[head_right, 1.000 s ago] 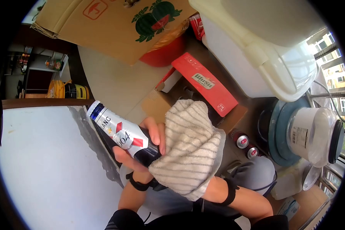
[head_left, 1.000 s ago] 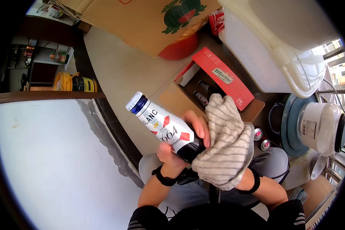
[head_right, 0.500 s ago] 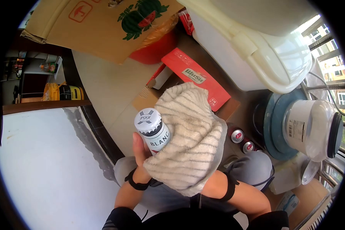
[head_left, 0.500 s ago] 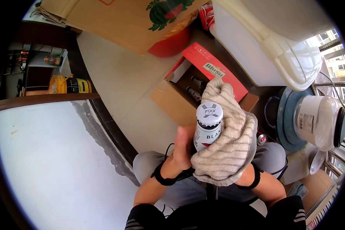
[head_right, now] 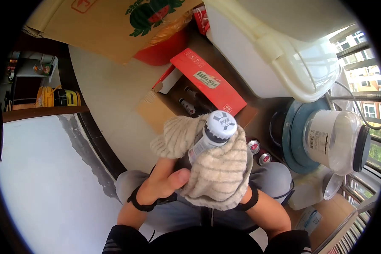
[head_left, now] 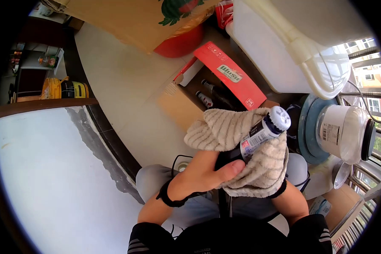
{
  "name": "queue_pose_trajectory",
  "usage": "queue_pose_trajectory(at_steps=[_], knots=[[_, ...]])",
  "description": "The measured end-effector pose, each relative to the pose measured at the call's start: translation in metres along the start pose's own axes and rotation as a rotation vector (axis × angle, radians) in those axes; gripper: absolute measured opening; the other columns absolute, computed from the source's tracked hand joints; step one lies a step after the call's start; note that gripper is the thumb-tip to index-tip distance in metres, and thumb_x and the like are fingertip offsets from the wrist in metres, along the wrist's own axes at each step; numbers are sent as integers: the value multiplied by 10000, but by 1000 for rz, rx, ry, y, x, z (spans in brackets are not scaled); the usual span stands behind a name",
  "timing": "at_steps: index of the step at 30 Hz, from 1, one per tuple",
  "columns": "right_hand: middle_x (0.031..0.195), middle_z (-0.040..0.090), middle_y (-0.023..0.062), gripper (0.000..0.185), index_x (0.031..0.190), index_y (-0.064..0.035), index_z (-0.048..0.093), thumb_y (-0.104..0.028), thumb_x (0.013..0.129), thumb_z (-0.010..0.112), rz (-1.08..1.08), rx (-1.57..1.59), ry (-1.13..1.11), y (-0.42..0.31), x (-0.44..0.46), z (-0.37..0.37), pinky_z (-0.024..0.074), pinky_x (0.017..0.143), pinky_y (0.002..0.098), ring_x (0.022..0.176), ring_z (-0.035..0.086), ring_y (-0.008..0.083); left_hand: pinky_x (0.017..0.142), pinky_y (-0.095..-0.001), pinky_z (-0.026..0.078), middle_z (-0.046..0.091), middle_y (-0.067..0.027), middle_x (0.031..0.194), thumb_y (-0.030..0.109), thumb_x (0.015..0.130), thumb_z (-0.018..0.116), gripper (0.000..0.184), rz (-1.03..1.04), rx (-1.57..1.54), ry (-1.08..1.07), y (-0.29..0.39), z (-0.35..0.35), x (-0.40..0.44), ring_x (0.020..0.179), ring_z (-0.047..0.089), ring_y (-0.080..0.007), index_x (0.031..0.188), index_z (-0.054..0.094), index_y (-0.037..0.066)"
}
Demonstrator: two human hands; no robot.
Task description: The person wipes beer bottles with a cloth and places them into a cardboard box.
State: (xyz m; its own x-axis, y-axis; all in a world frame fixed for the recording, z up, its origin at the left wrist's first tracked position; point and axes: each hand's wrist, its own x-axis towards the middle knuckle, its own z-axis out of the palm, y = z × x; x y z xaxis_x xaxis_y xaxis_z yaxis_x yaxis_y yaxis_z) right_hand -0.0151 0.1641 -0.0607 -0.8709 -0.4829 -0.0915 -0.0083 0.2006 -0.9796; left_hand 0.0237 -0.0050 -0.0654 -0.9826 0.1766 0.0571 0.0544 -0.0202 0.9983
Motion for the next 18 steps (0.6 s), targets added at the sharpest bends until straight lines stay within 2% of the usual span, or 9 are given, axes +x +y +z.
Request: queue_pose_trajectory(at_steps=[3, 5, 7, 9, 12, 15, 17, 18], knots=[[1385, 446, 117, 719, 1372, 22, 383, -353, 832, 672, 276, 443, 153, 3, -2, -4, 317, 1101, 323, 1242, 473, 229, 1123, -411, 290, 487, -208, 1391, 377, 850, 724, 749, -121, -56, -78, 6, -3, 2, 1319, 433, -339, 1391, 439, -55], [1400, 442, 114, 727, 1389, 22, 374, -357, 845, 670, 385, 704, 231, 6, -5, -10, 311, 1121, 317, 1255, 471, 221, 1099, -384, 333, 513, -188, 1370, 370, 791, 797, 798, -208, -114, -132, 14, -2, 2, 1288, 469, -310, 1375, 459, -55], [1416, 438, 111, 735, 1407, 21, 365, -361, 857, 669, 395, 837, 223, 11, -8, -15, 304, 1141, 311, 1267, 469, 213, 1074, -362, 370, 537, -171, 1349, 354, 736, 856, 837, -402, -288, -187, 21, -3, -2, 1254, 503, -286, 1360, 477, -54], [1455, 417, 122, 602, 1448, 32, 326, -257, 973, 556, 339, 873, 152, 17, -6, -15, 308, 1146, 298, 1290, 465, 201, 1052, -341, 393, 551, -141, 1332, 314, 724, 868, 813, -496, -357, -190, 23, 0, -3, 1226, 519, -245, 1345, 495, -54], [1456, 436, 135, 505, 1439, 34, 364, -211, 1012, 481, 269, 716, 159, 5, 3, -11, 343, 1131, 297, 1303, 472, 203, 1036, -323, 405, 562, -124, 1306, 261, 724, 860, 767, -569, -417, -145, 25, 7, -5, 1197, 524, -202, 1329, 509, -55], [1465, 407, 117, 461, 1475, -41, 319, -210, 1055, 409, 341, 670, 263, 35, -18, -18, 340, 1139, 292, 1320, 443, 182, 1008, -311, 417, 586, -117, 1242, 214, 722, 842, 722, -542, -411, -116, 20, 9, -6, 1143, 537, -174, 1309, 520, -55], [1434, 427, 119, 579, 1462, -66, 343, -303, 957, 499, 217, 417, 199, 39, -22, -19, 338, 1140, 327, 1314, 443, 215, 984, -304, 427, 605, -112, 1188, 193, 715, 839, 704, -574, -379, -148, 22, 6, -4, 1097, 551, -163, 1294, 527, -55], [1400, 456, 127, 717, 1437, -67, 382, -396, 844, 614, 70, 177, 100, 38, -22, -20, 338, 1137, 363, 1303, 452, 254, 971, -300, 432, 615, -109, 1159, 186, 710, 839, 697, -606, -359, -173, 24, 2, -4, 1073, 559, -159, 1287, 531, -55]])
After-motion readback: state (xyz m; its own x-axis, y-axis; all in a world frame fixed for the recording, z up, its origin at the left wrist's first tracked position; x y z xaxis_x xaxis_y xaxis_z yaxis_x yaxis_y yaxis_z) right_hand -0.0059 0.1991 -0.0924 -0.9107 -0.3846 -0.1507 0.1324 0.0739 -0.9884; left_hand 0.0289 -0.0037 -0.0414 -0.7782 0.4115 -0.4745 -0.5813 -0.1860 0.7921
